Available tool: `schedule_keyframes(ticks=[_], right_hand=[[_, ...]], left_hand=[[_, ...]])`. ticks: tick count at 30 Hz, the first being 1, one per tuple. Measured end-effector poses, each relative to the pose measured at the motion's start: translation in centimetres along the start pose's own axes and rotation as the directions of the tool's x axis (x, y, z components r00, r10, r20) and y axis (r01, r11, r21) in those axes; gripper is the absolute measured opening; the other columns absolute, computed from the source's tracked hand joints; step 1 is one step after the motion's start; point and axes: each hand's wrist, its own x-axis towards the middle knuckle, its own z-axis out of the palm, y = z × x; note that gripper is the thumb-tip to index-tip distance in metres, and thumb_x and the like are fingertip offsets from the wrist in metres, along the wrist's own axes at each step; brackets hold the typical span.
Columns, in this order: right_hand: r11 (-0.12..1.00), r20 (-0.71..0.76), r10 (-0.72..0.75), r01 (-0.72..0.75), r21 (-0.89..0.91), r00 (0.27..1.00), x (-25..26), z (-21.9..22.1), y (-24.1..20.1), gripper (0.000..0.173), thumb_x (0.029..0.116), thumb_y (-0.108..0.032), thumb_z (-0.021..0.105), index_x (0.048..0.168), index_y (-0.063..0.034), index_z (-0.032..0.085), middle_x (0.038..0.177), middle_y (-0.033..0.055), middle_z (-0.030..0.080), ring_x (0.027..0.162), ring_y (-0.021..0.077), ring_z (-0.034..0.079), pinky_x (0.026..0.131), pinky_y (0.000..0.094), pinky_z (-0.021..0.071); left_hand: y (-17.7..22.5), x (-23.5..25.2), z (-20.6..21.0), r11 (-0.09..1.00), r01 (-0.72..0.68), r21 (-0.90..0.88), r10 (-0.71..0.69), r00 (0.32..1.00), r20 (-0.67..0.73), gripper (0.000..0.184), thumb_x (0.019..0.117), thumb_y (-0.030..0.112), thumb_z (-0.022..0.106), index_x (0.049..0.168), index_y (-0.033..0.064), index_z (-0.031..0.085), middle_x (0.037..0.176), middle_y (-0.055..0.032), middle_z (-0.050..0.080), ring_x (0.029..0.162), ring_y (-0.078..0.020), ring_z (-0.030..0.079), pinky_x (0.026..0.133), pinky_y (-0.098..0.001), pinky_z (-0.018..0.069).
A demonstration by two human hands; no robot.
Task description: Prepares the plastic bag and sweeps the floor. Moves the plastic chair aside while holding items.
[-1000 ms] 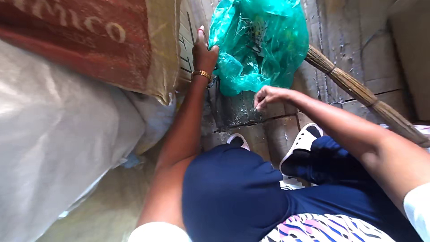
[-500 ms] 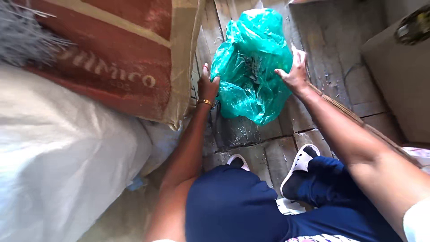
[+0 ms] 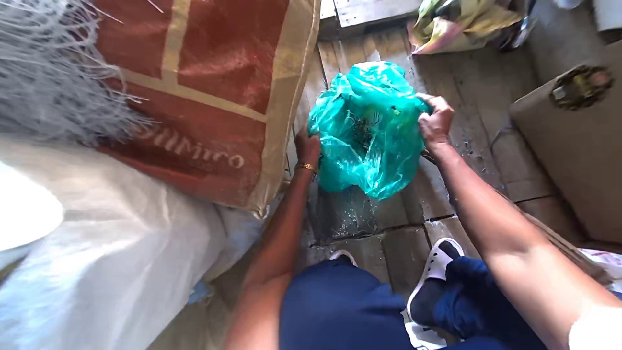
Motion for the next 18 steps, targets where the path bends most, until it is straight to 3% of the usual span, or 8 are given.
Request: schedule_keyframes(ticks=[2, 4, 5, 9, 11, 13, 15, 18], right_hand=[[0.992, -0.049, -0.124, 0.123, -0.031, 0.991, -0.4, -0.5, 0.3, 0.049, 0.0886, 0.004, 0.054, 0.135, -0.0046, 0.067, 0.125, 0.0273, 0.064, 0.113, 0.0408, 0.064, 0.097, 0.0544, 0.0501], [0.997, 0.181, -0.009, 0.024, -0.076, 0.983, -0.6, -0.8, 0.9, 0.046, 0.0914, 0.006, 0.057, 0.135, -0.0035, 0.065, 0.129, 0.0309, 0.062, 0.120, 0.0484, 0.060, 0.101, 0.0647, 0.0458], [0.996, 0.200, 0.079, -0.068, -0.062, 0.977, -0.6, -0.9, 1.1, 0.041, 0.0928, 0.005, 0.057, 0.132, -0.0033, 0.068, 0.131, 0.0282, 0.064, 0.125, 0.0455, 0.059, 0.107, 0.0622, 0.0433], [0.985, -0.160, 0.054, -0.027, 0.168, 0.986, -1.6, -0.4, -0.6, 0.041, 0.0898, 0.007, 0.051, 0.127, 0.0035, 0.069, 0.123, 0.0249, 0.066, 0.115, 0.0316, 0.064, 0.103, 0.0412, 0.0483], [0.979, -0.075, 0.005, 0.011, 0.202, 0.997, -3.1, 0.2, -2.5, 0.041, 0.0908, 0.008, 0.052, 0.130, 0.0056, 0.066, 0.126, 0.0282, 0.065, 0.118, 0.0343, 0.064, 0.105, 0.0435, 0.0487], [0.974, 0.116, -0.110, 0.084, 0.210, 0.987, -4.7, 1.6, -3.8, 0.045, 0.0881, 0.010, 0.056, 0.132, 0.0063, 0.064, 0.128, 0.0296, 0.062, 0.119, 0.0386, 0.062, 0.104, 0.0499, 0.0495], [0.947, 0.364, -0.299, 0.226, 0.230, 0.882, -6.4, 3.1, -4.2, 0.053, 0.0842, 0.006, 0.067, 0.137, 0.0038, 0.061, 0.132, 0.0272, 0.061, 0.120, 0.0395, 0.062, 0.103, 0.0541, 0.0509], [0.909, 0.807, -0.331, 0.396, 0.133, 0.488, -7.2, 1.7, -4.8, 0.079, 0.0880, -0.013, 0.081, 0.156, -0.0114, 0.042, 0.160, 0.0242, 0.037, 0.134, 0.0460, 0.050, 0.108, 0.0634, 0.0425]], left_hand=[[1.4, -0.3, -0.2, 0.992, -0.068, -0.109, 0.064, 0.997, -0.036, 0.046, 0.1016, 0.002, 0.051, 0.146, -0.0091, 0.048, 0.140, -0.0296, 0.056, 0.131, -0.0327, 0.056, 0.113, -0.0445, 0.0422], [1.6, -0.5, 0.3, 0.985, -0.090, -0.146, 0.088, 0.996, -0.020, 0.046, 0.1014, 0.001, 0.051, 0.146, -0.0086, 0.047, 0.142, -0.0287, 0.055, 0.132, -0.0315, 0.056, 0.113, -0.0432, 0.0426], [1.8, -0.7, 0.4, 0.984, -0.097, -0.146, 0.097, 0.995, -0.005, 0.047, 0.1012, 0.000, 0.050, 0.147, -0.0081, 0.046, 0.144, -0.0280, 0.054, 0.134, -0.0310, 0.055, 0.114, -0.0430, 0.0419], [2.9, -2.0, 0.4, 0.985, -0.168, -0.038, 0.168, 0.986, 0.002, 0.052, 0.0988, 0.001, 0.052, 0.150, -0.0055, 0.045, 0.141, -0.0306, 0.056, 0.133, -0.0371, 0.055, 0.113, -0.0495, 0.0408], [2.9, -1.5, 1.2, 0.994, -0.081, -0.069, 0.088, 0.990, 0.106, 0.055, 0.1034, 0.017, 0.058, 0.153, -0.0017, 0.042, 0.142, -0.0279, 0.056, 0.131, -0.0352, 0.057, 0.112, -0.0498, 0.0435], [2.3, -1.0, 2.7, 0.983, 0.130, -0.131, -0.095, 0.965, 0.246, 0.066, 0.1018, 0.044, 0.061, 0.151, 0.0024, 0.045, 0.138, -0.0244, 0.059, 0.126, -0.0325, 0.059, 0.107, -0.0512, 0.0475], [1.0, -0.9, 4.2, 0.947, 0.303, -0.106, -0.252, 0.906, 0.341, 0.082, 0.0960, 0.065, 0.057, 0.142, -0.0024, 0.051, 0.134, -0.0268, 0.059, 0.124, -0.0368, 0.058, 0.103, -0.0572, 0.0476], [-1.8, -1.0, 6.3, 0.956, 0.280, 0.085, -0.292, 0.889, 0.353, 0.090, 0.0864, 0.072, 0.064, 0.124, -0.0098, 0.059, 0.118, -0.0296, 0.065, 0.111, -0.0413, 0.064, 0.094, -0.0595, 0.0520]])
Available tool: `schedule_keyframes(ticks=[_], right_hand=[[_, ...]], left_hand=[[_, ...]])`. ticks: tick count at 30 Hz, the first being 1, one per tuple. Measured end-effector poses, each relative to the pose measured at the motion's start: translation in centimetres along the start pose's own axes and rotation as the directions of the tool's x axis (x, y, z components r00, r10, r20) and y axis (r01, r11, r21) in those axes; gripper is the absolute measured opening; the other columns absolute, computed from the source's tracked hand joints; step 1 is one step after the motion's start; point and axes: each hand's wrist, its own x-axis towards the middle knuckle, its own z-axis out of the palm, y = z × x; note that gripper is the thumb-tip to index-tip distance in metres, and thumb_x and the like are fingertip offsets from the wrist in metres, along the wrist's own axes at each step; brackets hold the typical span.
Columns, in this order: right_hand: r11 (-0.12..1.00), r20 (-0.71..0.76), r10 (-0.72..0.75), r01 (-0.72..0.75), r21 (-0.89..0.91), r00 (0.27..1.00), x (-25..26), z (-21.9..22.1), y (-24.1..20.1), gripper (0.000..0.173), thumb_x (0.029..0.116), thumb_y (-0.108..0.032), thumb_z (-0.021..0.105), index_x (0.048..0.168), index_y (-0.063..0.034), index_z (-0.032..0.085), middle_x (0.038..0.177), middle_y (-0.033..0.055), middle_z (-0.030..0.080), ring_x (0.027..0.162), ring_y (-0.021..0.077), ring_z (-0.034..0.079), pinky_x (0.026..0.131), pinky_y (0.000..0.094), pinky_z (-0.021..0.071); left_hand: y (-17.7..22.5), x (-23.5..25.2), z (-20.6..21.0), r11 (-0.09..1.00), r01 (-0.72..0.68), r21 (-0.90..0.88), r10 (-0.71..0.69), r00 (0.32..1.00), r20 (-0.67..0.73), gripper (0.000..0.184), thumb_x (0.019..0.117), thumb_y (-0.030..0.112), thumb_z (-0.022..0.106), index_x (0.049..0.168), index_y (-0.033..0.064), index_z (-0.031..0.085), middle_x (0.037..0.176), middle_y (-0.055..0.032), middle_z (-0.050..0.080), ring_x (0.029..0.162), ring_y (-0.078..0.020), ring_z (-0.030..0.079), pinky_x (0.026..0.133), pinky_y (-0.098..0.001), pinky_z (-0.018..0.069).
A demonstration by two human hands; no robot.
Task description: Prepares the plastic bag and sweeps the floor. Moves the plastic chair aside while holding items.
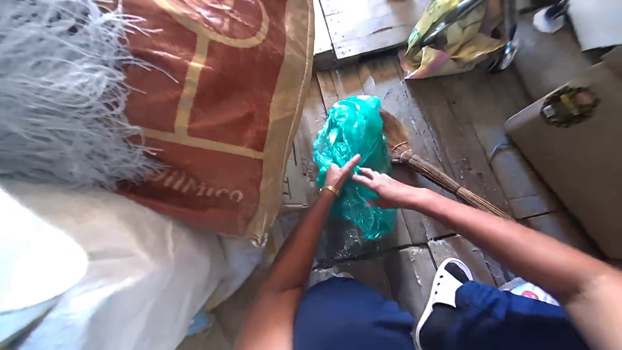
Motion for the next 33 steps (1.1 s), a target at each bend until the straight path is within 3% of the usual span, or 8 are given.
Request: schedule_keyframes(ticks=[2, 6, 11, 14, 17, 22, 27, 33], right_hand=[[0.988, 0.204, 0.029, 0.002, -0.154, 0.978, -2.4, -2.1, 0.0, 0.085, 0.0909, -0.013, 0.078, 0.162, -0.0194, 0.033, 0.165, 0.0234, 0.028, 0.138, 0.0476, 0.045, 0.108, 0.0629, 0.0399], [0.923, 0.344, 0.229, -0.090, -0.375, 0.911, -9.6, -6.8, 6.0, 0.072, 0.0921, -0.008, 0.073, 0.157, -0.0143, 0.043, 0.151, 0.0238, 0.048, 0.132, 0.0470, 0.051, 0.107, 0.0629, 0.0417], [0.672, 0.341, 0.739, -0.596, -0.439, 0.581, -16.2, -8.4, 13.8, 0.087, 0.0898, -0.022, 0.080, 0.158, 0.0019, 0.032, 0.140, 0.0349, 0.053, 0.128, 0.0544, 0.053, 0.104, 0.0691, 0.0418], [0.631, 0.509, 0.724, -0.745, -0.216, 0.466, -17.3, -7.1, 17.3, 0.066, 0.0909, -0.019, 0.080, 0.140, 0.0113, 0.049, 0.124, 0.0339, 0.061, 0.115, 0.0459, 0.060, 0.099, 0.0582, 0.0455], [0.566, 0.628, 0.657, -0.823, -0.047, 0.416, -17.6, -6.2, 19.5, 0.049, 0.0933, -0.017, 0.077, 0.131, 0.0078, 0.057, 0.116, 0.0270, 0.065, 0.103, 0.0364, 0.064, 0.093, 0.0516, 0.0501], [0.491, 0.718, 0.626, -0.869, -0.061, 0.303, -16.8, -5.6, 21.5, 0.057, 0.0873, -0.016, 0.083, 0.133, 0.0026, 0.053, 0.105, 0.0201, 0.065, 0.089, 0.0282, 0.064, 0.077, 0.0442, 0.0542], [0.407, 0.724, 0.635, -0.913, -0.014, 0.272, -16.8, -5.4, 21.8, 0.046, 0.0871, -0.006, 0.080, 0.125, 0.0039, 0.057, 0.098, 0.0190, 0.067, 0.085, 0.0274, 0.065, 0.076, 0.0429, 0.0541], [0.401, 0.592, 0.653, -0.879, 0.260, 0.473, -17.7, -10.1, 15.8, 0.049, 0.0916, -0.011, 0.077, 0.133, 0.0058, 0.055, 0.116, 0.0260, 0.063, 0.102, 0.0329, 0.063, 0.093, 0.0506, 0.0502]], left_hand=[[-0.9, 0.9, 0.7, 0.992, 0.022, 0.122, -0.019, 0.999, -0.026, 0.077, 0.0897, 0.055, 0.072, 0.127, -0.0103, 0.057, 0.121, -0.0319, 0.064, 0.113, -0.0451, 0.063, 0.096, -0.0620, 0.0507], [-0.1, 1.9, 1.1, 0.998, 0.013, 0.065, -0.005, 0.993, -0.115, 0.057, 0.1010, 0.033, 0.062, 0.138, -0.0083, 0.049, 0.130, -0.0310, 0.060, 0.121, -0.0425, 0.060, 0.102, -0.0584, 0.0482], [6.0, -0.8, 0.2, 0.935, -0.218, -0.280, 0.124, 0.940, -0.318, 0.042, 0.0989, 0.010, 0.064, 0.135, -0.0071, 0.052, 0.125, -0.0223, 0.064, 0.113, -0.0233, 0.064, 0.100, -0.0396, 0.0514], [8.4, -3.3, -0.7, 0.884, -0.334, -0.326, 0.194, 0.898, -0.395, 0.033, 0.1008, 0.009, 0.060, 0.130, -0.0053, 0.056, 0.115, -0.0147, 0.066, 0.102, -0.0135, 0.065, 0.092, -0.0332, 0.0542], [9.1, -5.3, -1.4, 0.874, -0.381, -0.301, 0.215, 0.860, -0.463, 0.032, 0.1009, 0.011, 0.061, 0.129, -0.0018, 0.055, 0.111, -0.0071, 0.067, 0.097, -0.0064, 0.066, 0.089, -0.0284, 0.0564], [8.9, -6.6, -1.3, 0.860, -0.370, -0.351, 0.172, 0.858, -0.484, 0.036, 0.0995, 0.010, 0.063, 0.134, 0.0042, 0.052, 0.110, -0.0017, 0.067, 0.096, -0.0056, 0.067, 0.086, -0.0282, 0.0587], [10.8, -7.9, -0.9, 0.876, -0.259, -0.407, 0.037, 0.877, -0.479, 0.026, 0.0963, -0.001, 0.062, 0.122, -0.0018, 0.057, 0.094, -0.0014, 0.069, 0.084, -0.0020, 0.068, 0.077, -0.0230, 0.0584], [14.7, -10.4, -1.1, 0.910, -0.155, -0.385, -0.012, 0.918, -0.397, 0.025, 0.0984, -0.002, 0.059, 0.122, -0.0099, 0.057, 0.103, -0.0135, 0.067, 0.092, -0.0081, 0.065, 0.085, -0.0265, 0.0550]])
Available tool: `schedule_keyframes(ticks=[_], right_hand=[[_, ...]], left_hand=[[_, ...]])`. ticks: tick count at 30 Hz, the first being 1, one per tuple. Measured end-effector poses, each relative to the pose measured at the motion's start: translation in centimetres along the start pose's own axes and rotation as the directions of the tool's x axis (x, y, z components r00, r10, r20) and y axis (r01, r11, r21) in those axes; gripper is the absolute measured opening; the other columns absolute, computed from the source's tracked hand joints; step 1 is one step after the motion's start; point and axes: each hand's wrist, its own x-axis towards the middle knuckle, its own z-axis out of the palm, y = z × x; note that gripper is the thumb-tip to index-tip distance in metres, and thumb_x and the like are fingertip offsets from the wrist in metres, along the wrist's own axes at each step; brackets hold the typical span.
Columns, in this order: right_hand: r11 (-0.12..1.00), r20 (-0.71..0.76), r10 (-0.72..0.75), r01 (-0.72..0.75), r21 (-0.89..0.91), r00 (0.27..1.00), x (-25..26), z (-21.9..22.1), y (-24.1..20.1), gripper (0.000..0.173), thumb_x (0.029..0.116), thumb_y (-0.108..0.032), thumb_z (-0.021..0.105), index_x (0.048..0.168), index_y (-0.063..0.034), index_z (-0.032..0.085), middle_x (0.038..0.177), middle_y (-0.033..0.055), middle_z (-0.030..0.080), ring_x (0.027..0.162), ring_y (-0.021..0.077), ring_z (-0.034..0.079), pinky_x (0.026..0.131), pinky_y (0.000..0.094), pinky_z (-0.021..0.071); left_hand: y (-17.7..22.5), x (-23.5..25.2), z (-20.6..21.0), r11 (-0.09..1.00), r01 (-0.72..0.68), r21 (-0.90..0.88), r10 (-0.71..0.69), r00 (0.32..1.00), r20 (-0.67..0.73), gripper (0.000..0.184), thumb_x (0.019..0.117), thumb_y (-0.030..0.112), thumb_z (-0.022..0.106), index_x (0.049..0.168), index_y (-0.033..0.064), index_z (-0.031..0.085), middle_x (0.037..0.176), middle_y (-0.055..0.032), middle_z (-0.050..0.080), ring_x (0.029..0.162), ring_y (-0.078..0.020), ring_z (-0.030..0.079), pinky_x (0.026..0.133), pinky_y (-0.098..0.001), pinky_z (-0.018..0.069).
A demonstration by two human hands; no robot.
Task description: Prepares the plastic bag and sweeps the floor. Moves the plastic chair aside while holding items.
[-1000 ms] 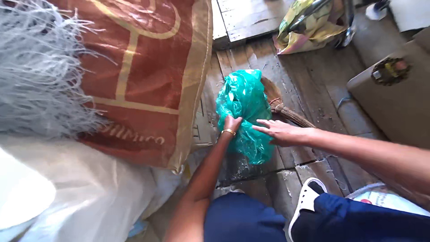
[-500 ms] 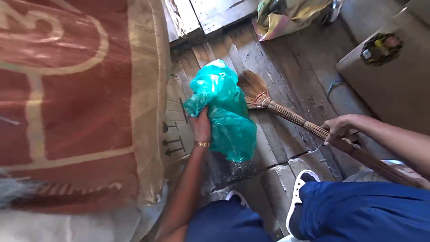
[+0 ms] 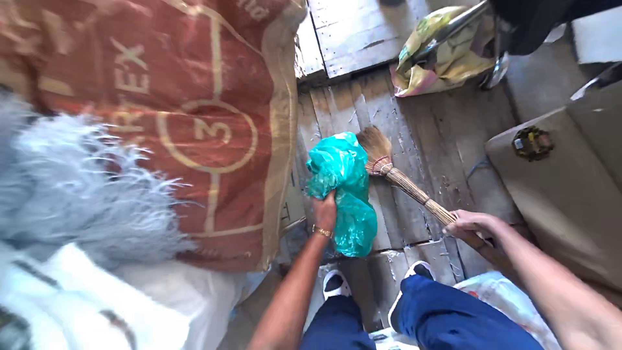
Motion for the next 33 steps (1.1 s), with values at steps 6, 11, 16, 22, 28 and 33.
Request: schedule_keyframes(ticks=[6, 11, 16, 22, 28, 33], right_hand=[[0.991, -0.157, -0.124, 0.129, 0.024, 0.980, -10.0, 1.4, -3.9, 0.059, 0.0858, -0.003, 0.079, 0.137, 0.0049, 0.051, 0.122, 0.0295, 0.062, 0.110, 0.0395, 0.063, 0.097, 0.0566, 0.0493], [0.970, -0.171, -0.087, 0.123, 0.211, 0.981, -20.4, 5.4, -4.5, 0.051, 0.0908, -0.010, 0.076, 0.134, 0.0043, 0.054, 0.114, 0.0274, 0.065, 0.097, 0.0369, 0.066, 0.089, 0.0542, 0.0535], [0.942, -0.164, 0.049, 0.009, 0.335, 0.985, -28.9, 10.0, -0.4, 0.062, 0.0933, -0.017, 0.076, 0.145, -0.0021, 0.046, 0.099, 0.0226, 0.065, 0.071, 0.0283, 0.064, 0.067, 0.0457, 0.0558], [0.849, -0.031, 0.087, -0.058, 0.525, 0.996, -39.5, 13.0, 5.2, 0.057, 0.0978, -0.006, 0.065, 0.147, -0.0038, 0.037, 0.082, 0.0141, 0.063, 0.059, 0.0213, 0.063, 0.054, 0.0385, 0.0559], [0.896, -0.069, 0.061, -0.024, 0.444, 0.996, -47.0, 13.0, 9.2, 0.047, 0.0967, -0.008, 0.068, 0.138, 0.0032, 0.048, 0.085, 0.0154, 0.062, 0.057, 0.0186, 0.060, 0.055, 0.0369, 0.0552], [0.905, -0.094, 0.028, 0.015, 0.424, 0.995, -51.0, 12.3, 11.2, 0.059, 0.0884, 0.000, 0.072, 0.141, 0.0029, 0.046, 0.097, 0.0208, 0.065, 0.072, 0.0249, 0.065, 0.066, 0.0428, 0.0571]], left_hand=[[6.5, -4.6, 0.4, 1.000, 0.012, 0.020, -0.012, 1.000, 0.024, 0.031, 0.0958, -0.006, 0.060, 0.124, -0.0171, 0.055, 0.111, -0.0228, 0.067, 0.102, -0.0123, 0.065, 0.094, -0.0260, 0.0521], [13.4, -10.1, -0.1, 0.998, 0.040, 0.052, -0.041, 0.999, 0.022, 0.030, 0.0960, -0.004, 0.060, 0.122, -0.0185, 0.056, 0.113, -0.0254, 0.066, 0.104, -0.0154, 0.066, 0.096, -0.0274, 0.0514], [20.3, -15.3, -0.3, 0.998, 0.011, 0.059, -0.014, 0.999, 0.051, 0.027, 0.0954, -0.004, 0.061, 0.118, -0.0180, 0.059, 0.109, -0.0248, 0.068, 0.103, -0.0151, 0.066, 0.095, -0.0275, 0.0515], [27.3, -21.1, 0.9, 0.971, 0.030, 0.238, -0.089, 0.966, 0.243, 0.029, 0.0999, 0.010, 0.061, 0.117, -0.0133, 0.063, 0.112, -0.0265, 0.069, 0.109, -0.0282, 0.067, 0.101, -0.0420, 0.0509], [30.6, -26.3, 3.3, 0.971, 0.041, 0.236, -0.116, 0.942, 0.316, 0.025, 0.1013, 0.013, 0.060, 0.106, -0.0101, 0.067, 0.097, -0.0257, 0.069, 0.095, -0.0342, 0.069, 0.089, -0.0518, 0.0535], [32.7, -28.6, 5.2, 0.983, 0.052, 0.174, -0.109, 0.936, 0.335, 0.026, 0.1004, 0.010, 0.059, 0.113, -0.0112, 0.065, 0.106, -0.0257, 0.070, 0.103, -0.0306, 0.068, 0.096, -0.0465, 0.0523]])
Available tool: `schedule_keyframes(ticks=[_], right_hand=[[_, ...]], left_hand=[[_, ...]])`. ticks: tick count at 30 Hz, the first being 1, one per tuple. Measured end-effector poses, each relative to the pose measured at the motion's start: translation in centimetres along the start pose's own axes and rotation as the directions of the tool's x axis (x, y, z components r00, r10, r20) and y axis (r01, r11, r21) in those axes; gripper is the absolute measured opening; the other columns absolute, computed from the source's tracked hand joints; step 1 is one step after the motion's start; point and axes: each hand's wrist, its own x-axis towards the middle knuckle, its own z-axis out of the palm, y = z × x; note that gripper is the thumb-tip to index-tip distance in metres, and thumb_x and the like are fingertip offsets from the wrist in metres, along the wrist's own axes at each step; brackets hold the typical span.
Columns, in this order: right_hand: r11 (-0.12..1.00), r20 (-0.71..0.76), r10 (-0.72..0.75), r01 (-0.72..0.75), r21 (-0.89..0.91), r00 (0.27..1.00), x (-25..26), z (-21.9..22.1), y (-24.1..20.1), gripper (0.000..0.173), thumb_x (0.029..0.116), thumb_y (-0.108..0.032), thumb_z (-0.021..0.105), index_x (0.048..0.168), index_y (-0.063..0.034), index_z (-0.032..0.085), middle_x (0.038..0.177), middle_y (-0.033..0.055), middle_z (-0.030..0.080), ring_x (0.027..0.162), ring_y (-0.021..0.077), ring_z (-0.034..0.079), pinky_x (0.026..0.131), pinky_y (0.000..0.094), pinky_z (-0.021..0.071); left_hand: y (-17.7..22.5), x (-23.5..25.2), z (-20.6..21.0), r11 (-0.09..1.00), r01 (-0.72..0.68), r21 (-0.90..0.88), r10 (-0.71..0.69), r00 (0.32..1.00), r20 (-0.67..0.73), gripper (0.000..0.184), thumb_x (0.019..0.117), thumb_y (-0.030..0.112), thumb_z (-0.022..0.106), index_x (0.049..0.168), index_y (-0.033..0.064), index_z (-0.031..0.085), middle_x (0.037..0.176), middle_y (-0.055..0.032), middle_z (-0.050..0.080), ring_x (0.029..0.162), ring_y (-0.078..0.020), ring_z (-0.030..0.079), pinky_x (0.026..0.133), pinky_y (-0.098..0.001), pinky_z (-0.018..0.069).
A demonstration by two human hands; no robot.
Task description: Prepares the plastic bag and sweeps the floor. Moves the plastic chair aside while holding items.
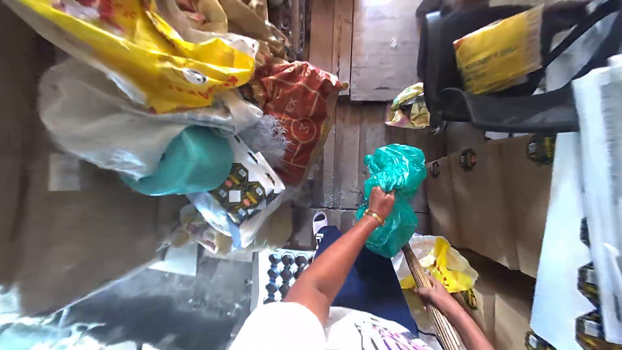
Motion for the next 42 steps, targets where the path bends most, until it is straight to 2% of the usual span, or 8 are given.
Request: schedule_keyframes(ticks=[2, 6, 11, 13, 20, 31, 38, 42], right_hand=[[1.000, -0.015, -0.010, 0.010, 0.017, 1.000, -1.4, -0.1, -0.4, 0.063, 0.0887, 0.001, 0.071, 0.145, 0.0014, 0.043, 0.098, 0.0204, 0.065, 0.071, 0.0239, 0.064, 0.065, 0.0417, 0.0568], [0.984, 0.006, -0.059, 0.057, 0.171, 0.998, -2.3, -0.5, -1.5, 0.051, 0.0937, -0.002, 0.067, 0.139, 0.0015, 0.045, 0.087, 0.0137, 0.064, 0.064, 0.0183, 0.064, 0.058, 0.0350, 0.0565], [0.983, -0.005, -0.076, 0.075, 0.168, 0.997, -1.0, -1.2, -3.9, 0.045, 0.0856, 0.003, 0.069, 0.128, 0.0049, 0.051, 0.085, 0.0145, 0.065, 0.063, 0.0204, 0.064, 0.058, 0.0382, 0.0577], [0.983, 0.006, -0.073, 0.071, 0.172, 0.997, -0.7, -1.8, -5.9, 0.040, 0.0865, 0.002, 0.067, 0.124, 0.0050, 0.054, 0.083, 0.0138, 0.066, 0.062, 0.0205, 0.065, 0.058, 0.0375, 0.0581], [0.934, 0.081, -0.089, 0.056, 0.353, 0.993, 0.0, -3.7, -14.8, 0.018, 0.0998, -0.002, 0.055, 0.117, 0.0029, 0.054, 0.078, 0.0105, 0.067, 0.053, 0.0159, 0.062, 0.049, 0.0306, 0.0552], [0.857, 0.052, -0.075, 0.038, 0.514, 0.996, 2.3, -3.3, -32.9, 0.011, 0.1006, -0.002, 0.053, 0.112, -0.0008, 0.053, 0.073, 0.0097, 0.064, 0.051, 0.0165, 0.061, 0.046, 0.0298, 0.0541], [0.872, 0.102, -0.174, 0.105, 0.478, 0.979, 3.7, -5.1, -41.1, 0.014, 0.1005, -0.003, 0.055, 0.114, -0.0011, 0.052, 0.075, 0.0094, 0.066, 0.053, 0.0162, 0.062, 0.047, 0.0298, 0.0544], [0.886, 0.156, -0.203, 0.114, 0.449, 0.967, 4.4, -7.2, -46.0, 0.014, 0.1068, -0.013, 0.050, 0.116, -0.0023, 0.053, 0.075, 0.0080, 0.066, 0.052, 0.0149, 0.062, 0.047, 0.0288, 0.0546]], left_hand=[[1.2, -0.4, 0.4, 1.000, -0.022, -0.010, 0.022, 1.000, 0.001, 0.025, 0.0997, 0.010, 0.060, 0.112, -0.0118, 0.065, 0.106, -0.0255, 0.069, 0.103, -0.0294, 0.068, 0.096, -0.0449, 0.0521], [3.6, -0.3, 0.3, 0.998, -0.058, -0.014, 0.058, 0.998, -0.001, 0.026, 0.1001, 0.011, 0.060, 0.113, -0.0116, 0.065, 0.108, -0.0252, 0.069, 0.105, -0.0291, 0.068, 0.097, -0.0451, 0.0516], [6.3, 1.4, -0.6, 0.993, -0.117, -0.034, 0.116, 0.993, -0.035, 0.025, 0.0992, 0.008, 0.060, 0.113, -0.0123, 0.065, 0.109, -0.0263, 0.069, 0.106, -0.0285, 0.068, 0.098, -0.0427, 0.0511], [7.4, 2.7, -1.3, 0.992, -0.124, -0.038, 0.122, 0.992, -0.041, 0.026, 0.0997, 0.009, 0.060, 0.114, -0.0126, 0.064, 0.110, -0.0264, 0.069, 0.108, -0.0287, 0.067, 0.099, -0.0424, 0.0508], [11.4, 9.8, -4.3, 0.988, -0.154, -0.018, 0.153, 0.987, -0.046, 0.025, 0.1000, 0.009, 0.059, 0.112, -0.0123, 0.066, 0.108, -0.0258, 0.070, 0.106, -0.0276, 0.068, 0.098, -0.0414, 0.0511], [20.7, 20.7, -11.3, 0.982, -0.185, 0.030, 0.186, 0.981, -0.061, 0.028, 0.0998, 0.009, 0.060, 0.117, -0.0132, 0.063, 0.113, -0.0268, 0.069, 0.110, -0.0283, 0.067, 0.101, -0.0411, 0.0499], [25.3, 26.3, -14.5, 0.957, -0.288, -0.043, 0.270, 0.933, -0.238, 0.026, 0.0968, 0.000, 0.060, 0.117, -0.0167, 0.062, 0.112, -0.0276, 0.069, 0.110, -0.0241, 0.067, 0.101, -0.0362, 0.0503], [27.8, 29.7, -15.9, 0.943, -0.308, -0.121, 0.248, 0.900, -0.360, 0.027, 0.0956, -0.004, 0.059, 0.119, -0.0181, 0.059, 0.113, -0.0268, 0.067, 0.107, -0.0188, 0.065, 0.099, -0.0302, 0.0500]])
